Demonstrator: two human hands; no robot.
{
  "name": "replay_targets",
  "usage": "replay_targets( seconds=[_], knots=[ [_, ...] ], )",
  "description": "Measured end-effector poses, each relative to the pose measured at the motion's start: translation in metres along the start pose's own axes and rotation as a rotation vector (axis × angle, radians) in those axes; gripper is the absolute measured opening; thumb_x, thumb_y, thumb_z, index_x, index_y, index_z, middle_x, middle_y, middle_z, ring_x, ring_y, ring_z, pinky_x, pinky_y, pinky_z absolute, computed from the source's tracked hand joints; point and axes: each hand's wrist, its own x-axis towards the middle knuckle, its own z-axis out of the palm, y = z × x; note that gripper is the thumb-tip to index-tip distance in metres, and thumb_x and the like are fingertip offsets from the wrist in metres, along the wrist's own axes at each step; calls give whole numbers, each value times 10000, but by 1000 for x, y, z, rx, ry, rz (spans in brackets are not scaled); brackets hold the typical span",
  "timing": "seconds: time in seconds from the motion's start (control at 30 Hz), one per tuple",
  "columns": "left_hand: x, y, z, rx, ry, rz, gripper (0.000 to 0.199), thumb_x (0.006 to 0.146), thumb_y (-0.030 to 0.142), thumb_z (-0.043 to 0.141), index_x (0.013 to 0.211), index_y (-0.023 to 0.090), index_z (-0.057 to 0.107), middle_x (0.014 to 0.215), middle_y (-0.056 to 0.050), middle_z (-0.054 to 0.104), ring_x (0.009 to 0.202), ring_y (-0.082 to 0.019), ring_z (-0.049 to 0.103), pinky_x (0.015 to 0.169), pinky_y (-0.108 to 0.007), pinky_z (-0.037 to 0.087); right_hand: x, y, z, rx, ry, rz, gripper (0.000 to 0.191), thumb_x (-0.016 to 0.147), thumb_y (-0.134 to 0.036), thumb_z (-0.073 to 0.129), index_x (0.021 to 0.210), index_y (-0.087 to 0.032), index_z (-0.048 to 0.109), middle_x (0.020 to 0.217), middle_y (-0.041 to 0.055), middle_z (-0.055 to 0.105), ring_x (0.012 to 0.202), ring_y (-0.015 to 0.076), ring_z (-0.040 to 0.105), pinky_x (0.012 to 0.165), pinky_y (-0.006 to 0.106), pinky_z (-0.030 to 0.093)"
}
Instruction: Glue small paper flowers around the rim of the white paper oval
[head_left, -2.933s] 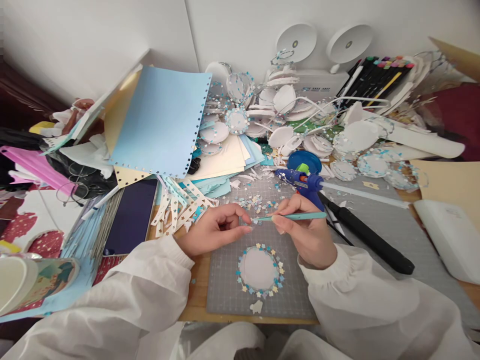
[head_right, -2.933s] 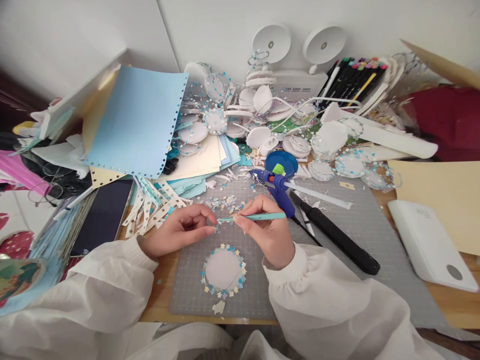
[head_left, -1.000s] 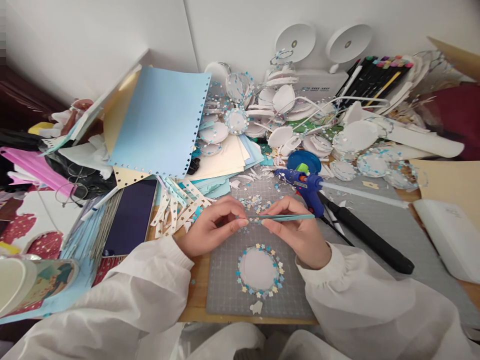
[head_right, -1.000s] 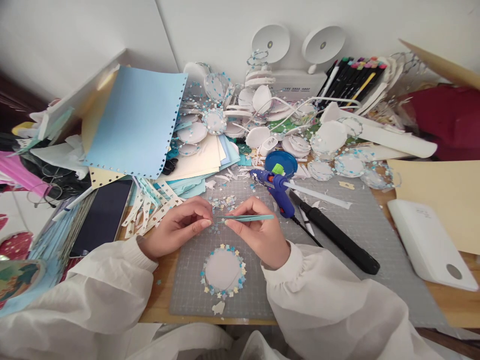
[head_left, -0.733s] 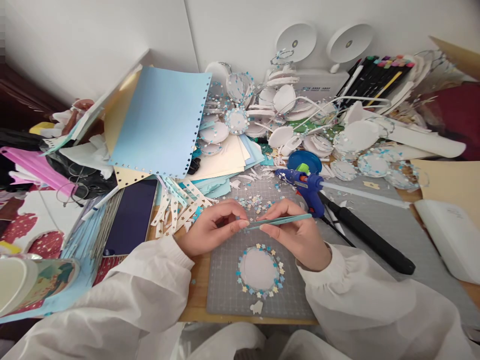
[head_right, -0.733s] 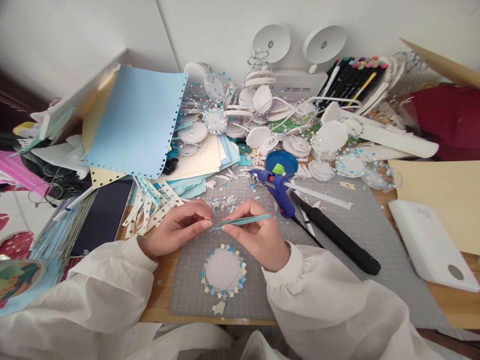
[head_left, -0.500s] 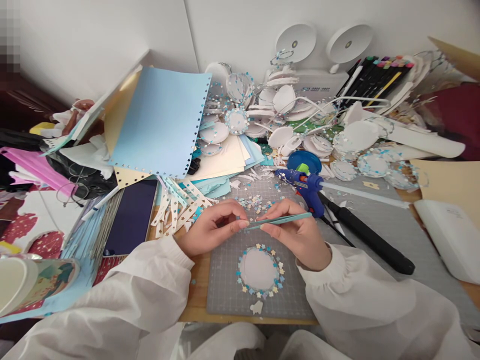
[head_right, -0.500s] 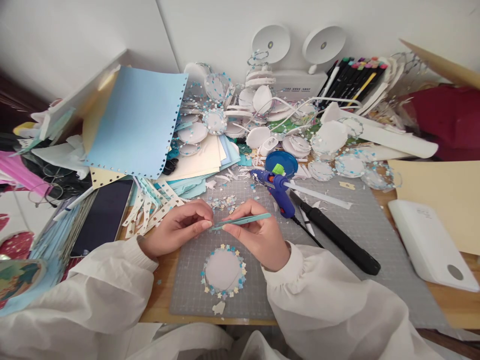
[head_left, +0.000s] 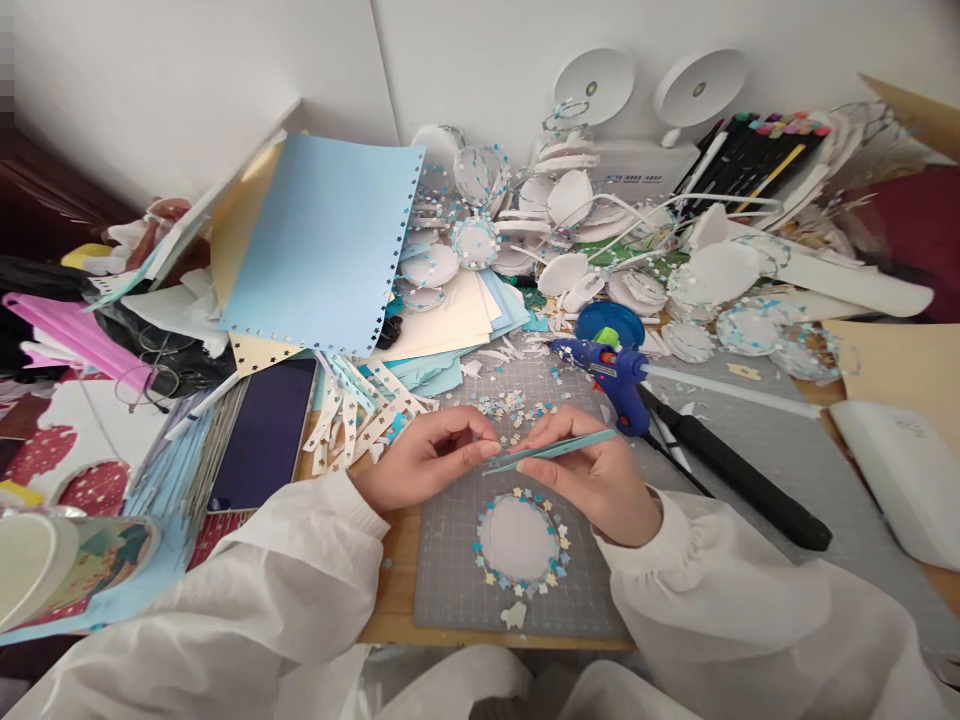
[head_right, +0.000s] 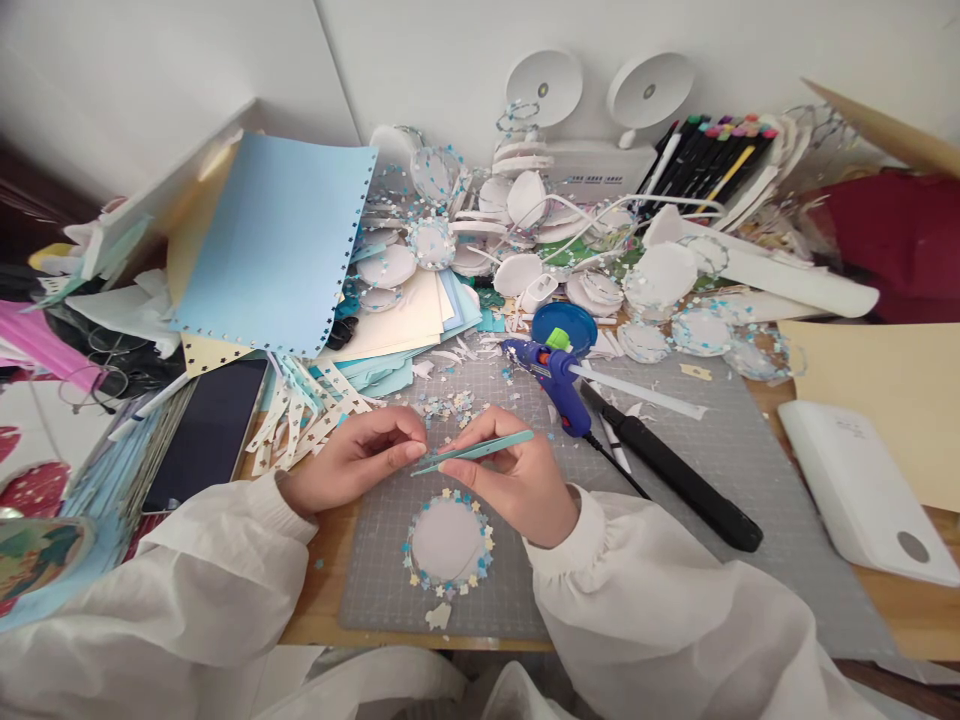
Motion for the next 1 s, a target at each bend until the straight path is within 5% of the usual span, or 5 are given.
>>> replay_targets(
  seconds=[0.33,0.57,1.0],
  knots=[
    [-1,-1,1,12,-24,1,293,898,412,540,848,126,573,644,13,447,571,-91,378,519,-212,308,-2,-1,1,-16,-38,-4,176,751,-315,732,777,-218,588,768,35,657,725,172,652,597,296,537],
    [-1,-1,0,-2,6,-8,273,897,394,544,841,127,567,632,28,413,565,-87,358,521,-210,300,5,3,-7,-53,186,-66,187,722,-316,762,735,-228,597,781,21,641,800,179,652,705,326,542],
    [1,0,2,-41,57,-60,316,877,444,558,848,130,556,619,38,400,539,-79,333,493,-201,274,4,2,-6,-71,139,-90,180,743,-320,745,742,-226,591,809,32,660,821,183,664,732,335,545]
  ],
)
